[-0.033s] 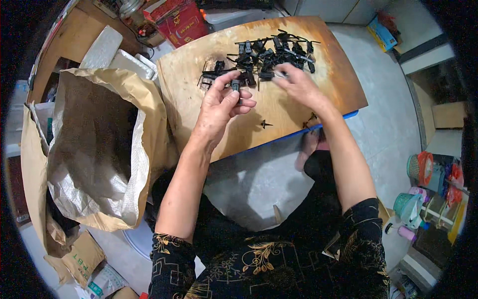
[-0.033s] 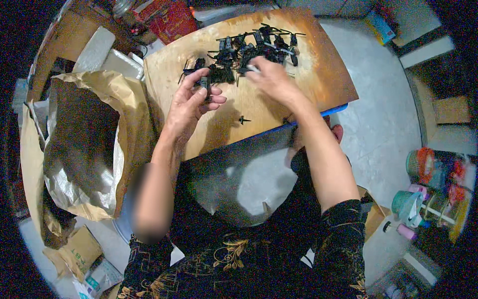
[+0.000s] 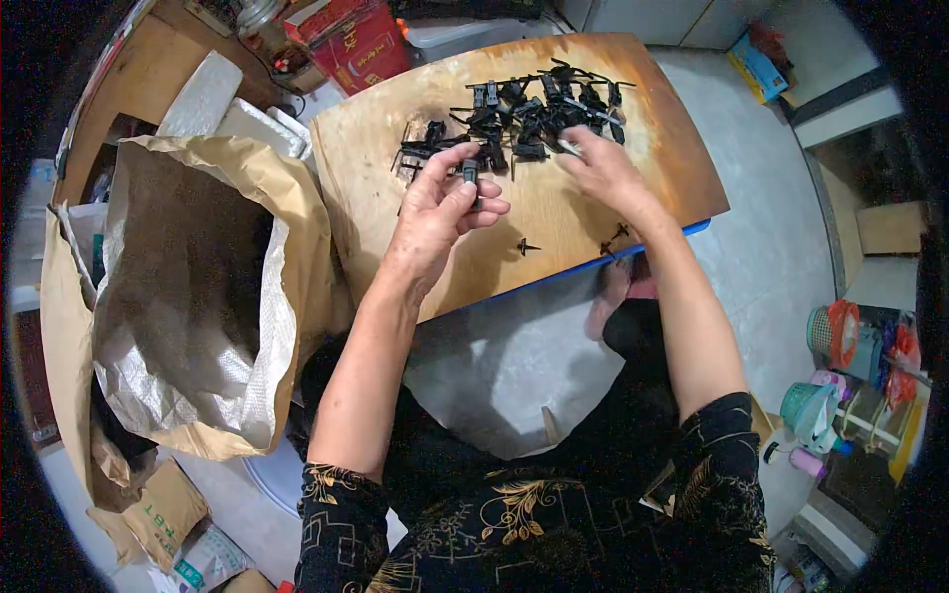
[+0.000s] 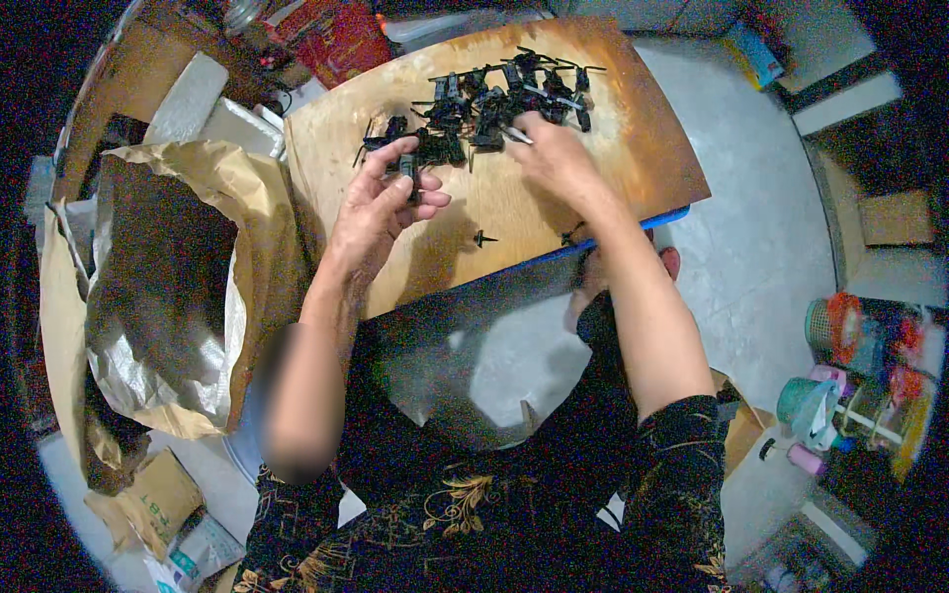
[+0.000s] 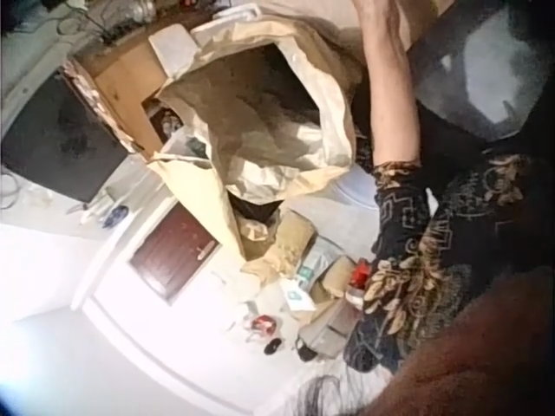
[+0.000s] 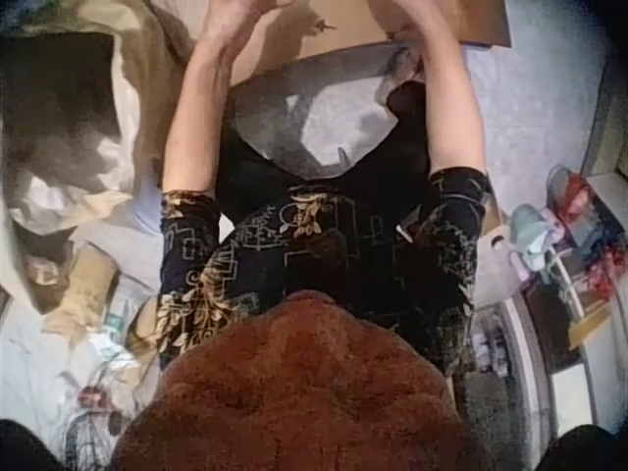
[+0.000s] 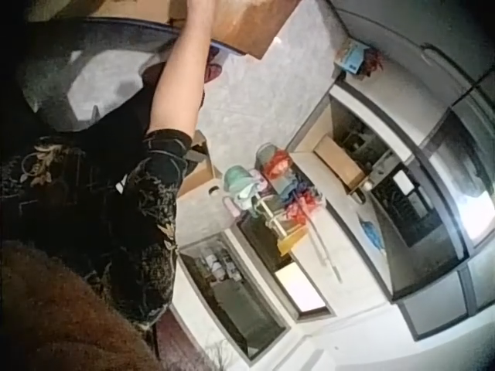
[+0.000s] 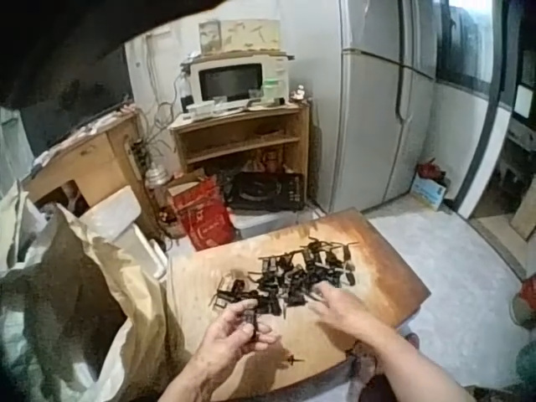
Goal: Sorting and inspecting small black plastic fasteners from a large paper bag into a collection bucket.
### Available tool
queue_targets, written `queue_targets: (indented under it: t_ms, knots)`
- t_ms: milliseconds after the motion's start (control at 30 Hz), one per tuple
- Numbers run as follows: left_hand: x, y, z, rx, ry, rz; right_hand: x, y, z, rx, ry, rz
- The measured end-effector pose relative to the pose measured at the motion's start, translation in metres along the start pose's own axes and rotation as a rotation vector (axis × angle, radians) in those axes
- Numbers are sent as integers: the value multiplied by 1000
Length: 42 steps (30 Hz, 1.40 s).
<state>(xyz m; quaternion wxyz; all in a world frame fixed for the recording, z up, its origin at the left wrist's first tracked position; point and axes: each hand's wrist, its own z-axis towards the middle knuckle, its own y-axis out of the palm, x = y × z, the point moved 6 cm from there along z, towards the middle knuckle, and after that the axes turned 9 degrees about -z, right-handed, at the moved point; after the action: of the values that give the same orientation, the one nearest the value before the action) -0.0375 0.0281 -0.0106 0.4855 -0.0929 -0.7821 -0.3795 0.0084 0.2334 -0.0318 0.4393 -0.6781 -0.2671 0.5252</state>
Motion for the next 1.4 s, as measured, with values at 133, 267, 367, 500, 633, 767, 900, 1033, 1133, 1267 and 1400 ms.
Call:
queue_targets:
  t_ms: [133,267,367,500,633,767,900,1033,1133,1267,1400]
  knots:
    - [-1,5,0,-47,-39,-78,35,14,-4,-24,86,-241]
    - [-2,7,0,-40,-56,-101,29,16,-8,-58,230,-366]
    - [-8,5,1,-26,-105,-201,34,19,-7,-21,223,-354]
    - [-20,-19,0,121,-174,-317,28,22,-2,0,153,-363]
    - [-20,-13,2,161,-136,-65,11,29,2,-94,81,114]
    - [-11,4,-1,100,86,310,-41,29,-13,-336,125,629]
    - [-4,15,-1,8,80,467,-64,29,-22,-431,50,797]
    - [-3,16,0,-19,18,324,-67,29,-28,-448,28,821]
    - [-4,15,2,-49,46,341,-67,30,-30,-424,-1,867]
    - [-9,11,3,6,-6,298,-70,28,-34,-335,28,941]
    - [-8,9,4,43,42,207,-74,25,-36,-404,92,1039]
